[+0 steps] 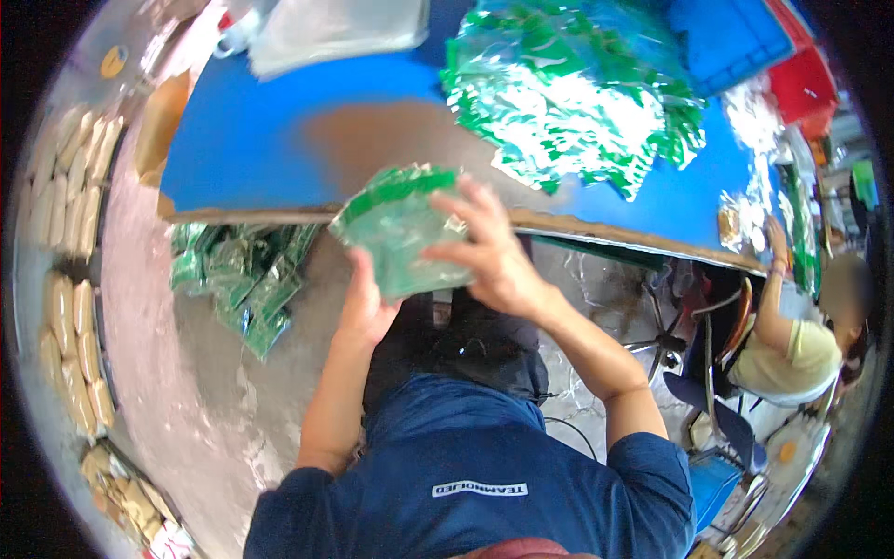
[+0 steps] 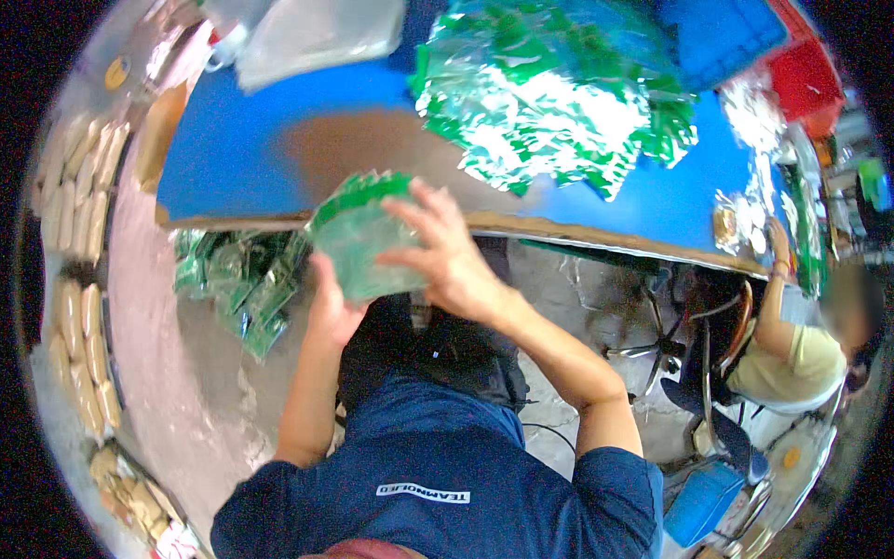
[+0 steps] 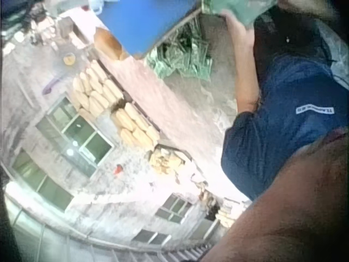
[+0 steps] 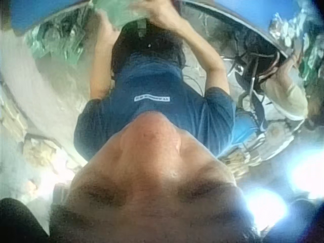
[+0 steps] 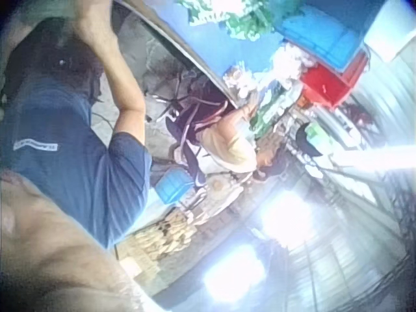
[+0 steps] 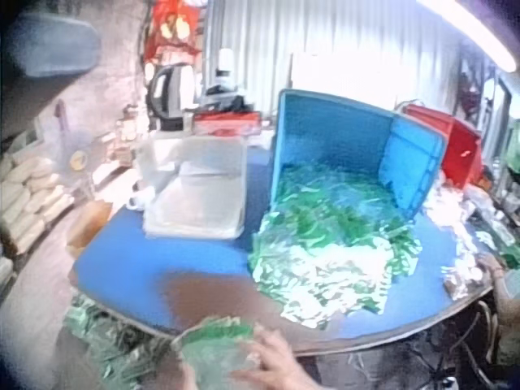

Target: Counting and placing green plastic bags into a larger clear bag.

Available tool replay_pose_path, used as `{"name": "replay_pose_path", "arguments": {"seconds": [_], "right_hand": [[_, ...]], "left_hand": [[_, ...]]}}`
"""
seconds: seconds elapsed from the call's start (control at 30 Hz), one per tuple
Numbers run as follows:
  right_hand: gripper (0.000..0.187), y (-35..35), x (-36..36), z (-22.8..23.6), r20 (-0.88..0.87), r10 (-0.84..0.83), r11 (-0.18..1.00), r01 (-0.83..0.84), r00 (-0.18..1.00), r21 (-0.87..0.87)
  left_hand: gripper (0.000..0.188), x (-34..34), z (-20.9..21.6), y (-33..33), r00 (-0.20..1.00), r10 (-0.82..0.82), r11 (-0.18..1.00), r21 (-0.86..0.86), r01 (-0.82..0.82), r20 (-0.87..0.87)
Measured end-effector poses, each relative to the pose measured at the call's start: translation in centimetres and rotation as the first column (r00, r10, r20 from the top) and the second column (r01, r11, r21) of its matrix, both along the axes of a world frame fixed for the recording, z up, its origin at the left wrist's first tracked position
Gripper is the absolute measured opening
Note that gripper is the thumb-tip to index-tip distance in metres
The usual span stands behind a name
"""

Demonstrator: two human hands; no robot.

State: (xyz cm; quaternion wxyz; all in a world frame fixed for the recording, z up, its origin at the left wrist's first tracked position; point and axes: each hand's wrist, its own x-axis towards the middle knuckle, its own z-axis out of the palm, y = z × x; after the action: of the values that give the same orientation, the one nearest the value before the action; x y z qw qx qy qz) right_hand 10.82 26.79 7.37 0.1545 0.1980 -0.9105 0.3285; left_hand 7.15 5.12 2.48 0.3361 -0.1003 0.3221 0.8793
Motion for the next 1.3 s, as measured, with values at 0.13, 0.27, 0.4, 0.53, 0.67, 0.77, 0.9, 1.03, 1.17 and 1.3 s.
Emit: {"name": "replay_pose_path", "arguments": {"seconds": [0.13,0.27,0.4,0.53,0.67,0.77,0.9,1.03,1.17,1.3], "right_hand": [[0.071,0.5,-2.8,-1.1,-0.059,0.121,0.99,-0.116,0.991,0.075],[0.061,10.7,-14.2,1.0,-0.304,-0.512,0.848,0.529,0.803,-0.032],[0.081,15.8,-16.4,-2.4,-0.138,-0.673,0.592,0.642,0.726,0.488],[0.08,11.9,-12.2,-4.9,-0.129,-0.512,0.724,0.508,0.849,0.467],[0.076,10.2,-7.6,-2.6,-0.052,-0.449,0.761,0.412,0.892,0.5],[0.074,8.0,-6.5,-2.0,-0.134,-0.376,0.817,0.396,0.917,0.419],[0.055,3.7,-3.3,-3.0,0.002,-0.085,0.943,0.079,0.996,0.323],[0.048,4.0,-3.5,-1.5,0.144,-0.07,0.993,0.056,0.987,0.101],[0.076,7.0,-5.5,-2.4,-0.291,-0.614,0.65,0.679,0.734,0.341],[0.055,3.9,-2.3,-4.1,-0.09,-0.101,0.958,0.121,0.991,0.26]], "left_hand": [[0.056,-0.6,0.0,-0.2,0.973,0.042,0.997,-0.055,-0.056,-0.227],[0.06,-1.2,1.5,-0.4,0.955,0.041,0.97,-0.216,-0.108,-0.292],[0.063,-0.3,-0.4,-1.9,0.985,0.053,0.993,-0.092,-0.069,-0.166],[0.06,0.6,-1.4,-2.0,0.996,0.023,0.999,-0.031,-0.026,-0.085],[0.052,0.2,-1.6,-1.7,0.998,0.017,1.0,-0.01,-0.017,-0.054],[0.053,-0.2,-1.2,-1.0,0.995,0.049,0.999,0.025,-0.047,-0.083],[0.05,0.0,0.0,1.0,0.978,0.126,0.984,-0.104,-0.144,-0.165],[0.049,0.2,-0.5,1.5,0.972,0.177,0.972,-0.127,-0.197,-0.153],[0.052,0.6,-2.0,-0.1,0.983,0.127,0.983,-0.118,-0.142,-0.129],[0.062,0.6,-5.6,-4.6,0.975,0.054,0.994,0.105,-0.032,-0.214]]}}
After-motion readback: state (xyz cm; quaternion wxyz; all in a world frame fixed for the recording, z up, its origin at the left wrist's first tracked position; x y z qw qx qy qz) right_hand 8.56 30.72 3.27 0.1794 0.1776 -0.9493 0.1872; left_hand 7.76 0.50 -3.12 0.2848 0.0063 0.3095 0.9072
